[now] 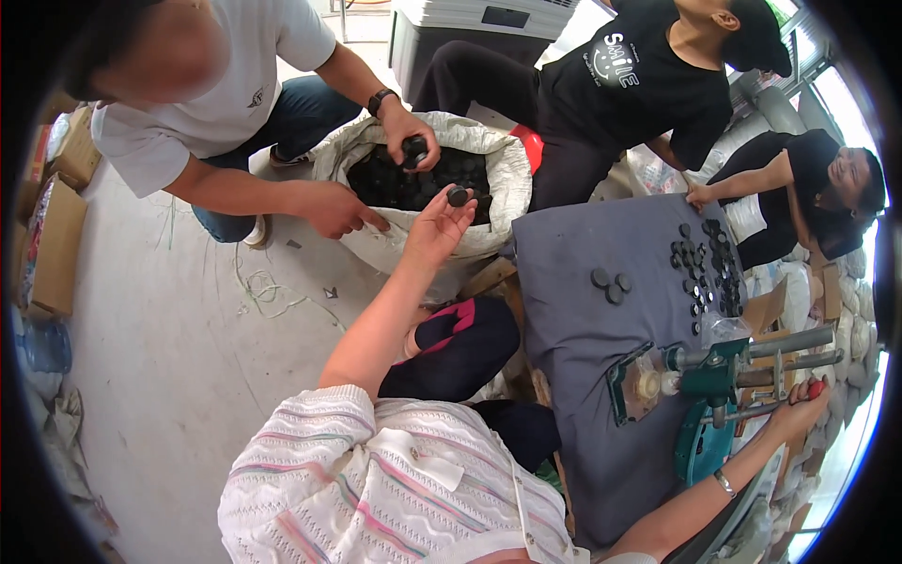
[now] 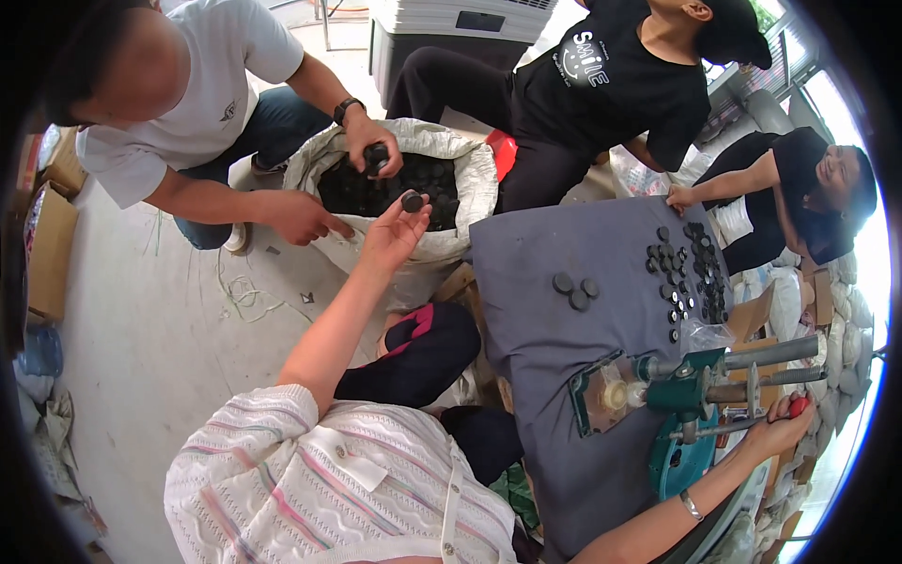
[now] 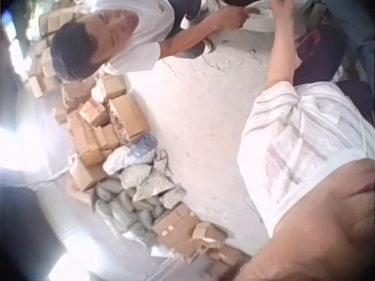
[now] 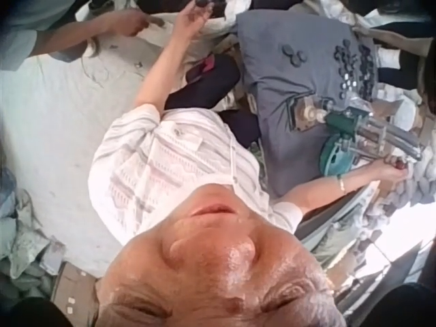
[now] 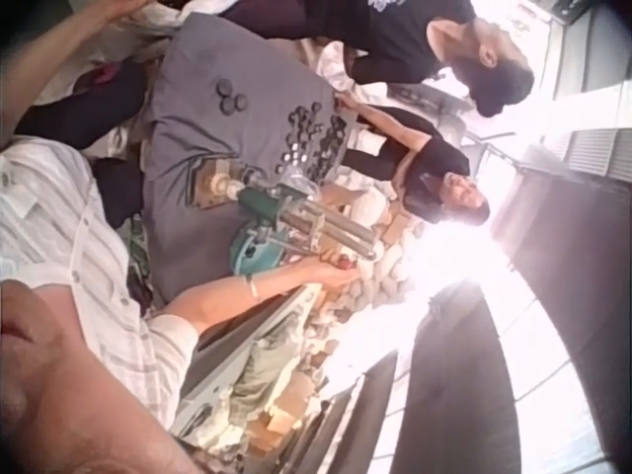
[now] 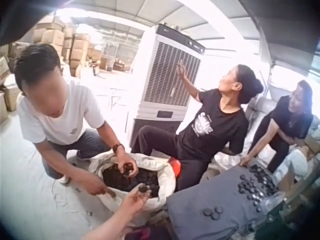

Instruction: The person places round pieces under a manual press machine, operates the press lever by hand to press them, and arranges the round pieces across the table.

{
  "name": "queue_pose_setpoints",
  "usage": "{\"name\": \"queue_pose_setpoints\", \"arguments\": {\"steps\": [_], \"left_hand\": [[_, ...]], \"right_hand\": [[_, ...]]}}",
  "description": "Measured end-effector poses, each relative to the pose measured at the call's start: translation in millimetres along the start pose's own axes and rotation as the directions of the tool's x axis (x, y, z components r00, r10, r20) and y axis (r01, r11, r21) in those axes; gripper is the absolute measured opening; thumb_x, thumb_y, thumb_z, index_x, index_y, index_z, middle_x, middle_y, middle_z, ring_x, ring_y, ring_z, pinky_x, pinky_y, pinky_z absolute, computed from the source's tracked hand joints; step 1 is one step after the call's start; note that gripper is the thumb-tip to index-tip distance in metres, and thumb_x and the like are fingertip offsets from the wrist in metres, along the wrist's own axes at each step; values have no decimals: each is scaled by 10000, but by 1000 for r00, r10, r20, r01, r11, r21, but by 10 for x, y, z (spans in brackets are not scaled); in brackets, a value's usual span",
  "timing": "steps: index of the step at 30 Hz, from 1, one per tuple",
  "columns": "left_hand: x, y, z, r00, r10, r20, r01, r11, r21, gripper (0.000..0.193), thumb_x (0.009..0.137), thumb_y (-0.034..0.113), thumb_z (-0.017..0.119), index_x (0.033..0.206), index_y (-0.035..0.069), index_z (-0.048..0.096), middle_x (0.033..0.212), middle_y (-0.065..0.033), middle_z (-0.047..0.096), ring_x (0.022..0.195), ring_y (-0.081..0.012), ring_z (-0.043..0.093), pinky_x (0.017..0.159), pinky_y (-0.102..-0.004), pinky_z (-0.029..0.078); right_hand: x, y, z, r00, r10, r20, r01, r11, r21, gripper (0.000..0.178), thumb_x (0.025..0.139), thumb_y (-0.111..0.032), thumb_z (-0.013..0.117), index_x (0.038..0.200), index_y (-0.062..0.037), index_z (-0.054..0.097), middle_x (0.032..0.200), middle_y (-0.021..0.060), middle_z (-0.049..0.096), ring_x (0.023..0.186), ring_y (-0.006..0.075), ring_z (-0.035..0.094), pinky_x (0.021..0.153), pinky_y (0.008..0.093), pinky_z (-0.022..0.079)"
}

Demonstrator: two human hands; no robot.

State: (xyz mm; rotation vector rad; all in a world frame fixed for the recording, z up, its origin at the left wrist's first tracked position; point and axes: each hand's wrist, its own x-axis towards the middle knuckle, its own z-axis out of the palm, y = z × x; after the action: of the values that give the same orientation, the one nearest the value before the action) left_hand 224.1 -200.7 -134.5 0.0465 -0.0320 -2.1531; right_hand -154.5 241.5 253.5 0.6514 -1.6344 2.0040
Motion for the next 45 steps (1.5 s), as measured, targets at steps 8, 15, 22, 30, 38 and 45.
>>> {"name": "queue_pose_setpoints", "arguments": {"steps": [8,15,22,30,38,45], "left_hand": [[13,49,-42,1000,-10,-16,9,998,-63,384,949,72,557,1322,23,483,1237,-251,592,1103,-375,610,943,-448,522],[40,103,14,989,114,-93,-111,993,42,476,843,-106,496,1315,-73,449,1336,-255,496,1265,-417,478,1063,-473,451],[104,231,40,984,59,-168,-95,971,-221,508,847,-105,458,1353,-82,420,1381,-247,456,1322,-436,408,1105,-478,410],[93,187,-32,985,151,-86,-160,981,-110,651,796,-139,416,1435,-54,319,1483,-258,333,1349,-470,359,1115,-509,390],[29,258,-130,985,161,-62,-168,974,-149,692,768,-141,428,1444,-55,304,1499,-257,306,1368,-480,323,1129,-512,371],[549,197,-419,900,100,-423,-103,995,16,312,844,61,581,1150,17,538,1125,-167,570,1037,-359,531,941,-567,446]], "right_hand": [[-66,-18,42,1000,-7,-18,7,1000,18,323,982,-268,504,1121,16,568,816,58,535,542,91,371,434,231,255],[15,13,-17,1000,16,-9,-16,1000,-7,339,985,-270,495,1150,20,555,813,64,537,532,92,361,431,234,256],[7,13,-3,1000,-7,-15,7,1000,-3,346,983,-276,494,1149,19,567,823,69,543,531,92,366,429,227,254],[38,25,-64,1000,-1,14,1,1000,5,354,995,-287,490,1181,6,557,829,70,546,529,96,361,430,237,249],[110,129,-38,999,38,8,-38,999,14,290,997,-285,495,1039,-3,550,787,68,550,518,103,353,429,245,249],[219,47,-370,974,21,-228,-52,990,-134,372,927,-392,596,1058,-44,611,889,67,598,794,194,604,670,304,482]]}}
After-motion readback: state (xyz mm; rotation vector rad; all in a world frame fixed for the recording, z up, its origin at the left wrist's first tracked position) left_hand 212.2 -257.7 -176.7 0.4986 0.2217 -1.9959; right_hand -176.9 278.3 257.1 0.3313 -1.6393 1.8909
